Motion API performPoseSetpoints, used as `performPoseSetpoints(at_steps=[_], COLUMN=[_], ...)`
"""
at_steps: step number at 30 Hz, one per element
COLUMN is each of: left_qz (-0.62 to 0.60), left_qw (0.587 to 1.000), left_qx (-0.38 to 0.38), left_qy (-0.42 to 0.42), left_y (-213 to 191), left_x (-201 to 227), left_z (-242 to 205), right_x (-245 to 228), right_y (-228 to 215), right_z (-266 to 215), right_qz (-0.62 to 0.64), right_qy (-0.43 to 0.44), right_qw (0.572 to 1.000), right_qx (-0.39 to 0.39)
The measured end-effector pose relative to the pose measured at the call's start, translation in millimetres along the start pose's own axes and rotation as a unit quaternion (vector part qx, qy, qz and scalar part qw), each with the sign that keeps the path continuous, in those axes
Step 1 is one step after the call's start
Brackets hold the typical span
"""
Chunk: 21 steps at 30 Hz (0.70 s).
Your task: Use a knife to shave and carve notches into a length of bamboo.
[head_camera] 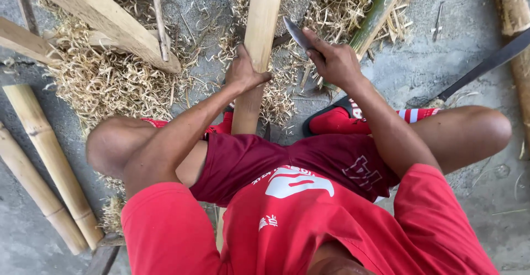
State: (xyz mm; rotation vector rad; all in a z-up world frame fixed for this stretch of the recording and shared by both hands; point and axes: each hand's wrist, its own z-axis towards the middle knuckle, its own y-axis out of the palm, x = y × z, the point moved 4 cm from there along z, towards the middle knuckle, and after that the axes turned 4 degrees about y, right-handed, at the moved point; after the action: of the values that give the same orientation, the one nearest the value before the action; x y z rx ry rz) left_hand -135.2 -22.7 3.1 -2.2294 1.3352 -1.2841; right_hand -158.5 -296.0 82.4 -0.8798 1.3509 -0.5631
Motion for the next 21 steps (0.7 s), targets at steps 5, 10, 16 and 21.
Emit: performPoseSetpoints(at_steps=[5,10,16,21], left_qz=[0.011,0.069,0.098,0.17], left_qw=[0.996,0.917,0.907,0.879], left_qx=[-0.031,0.203,0.185,0.167], left_qy=[0.088,0.335,0.366,0.413], left_y=[-15,-51,-118,-118], left_x=[-13,-18,82,82], left_z=[26,108,110,123], right_x=[22,3,-4,-6], right_y=[16,-2,-11,-4], right_z=[44,91,133,135], right_qz=[-0.047,-0.184,-0.256,-0.292], right_qy=[-0.006,-0.051,-0.084,-0.112], right_qw=[0.998,0.982,0.963,0.948], right_qx=[-0.03,-0.003,-0.032,-0.053])
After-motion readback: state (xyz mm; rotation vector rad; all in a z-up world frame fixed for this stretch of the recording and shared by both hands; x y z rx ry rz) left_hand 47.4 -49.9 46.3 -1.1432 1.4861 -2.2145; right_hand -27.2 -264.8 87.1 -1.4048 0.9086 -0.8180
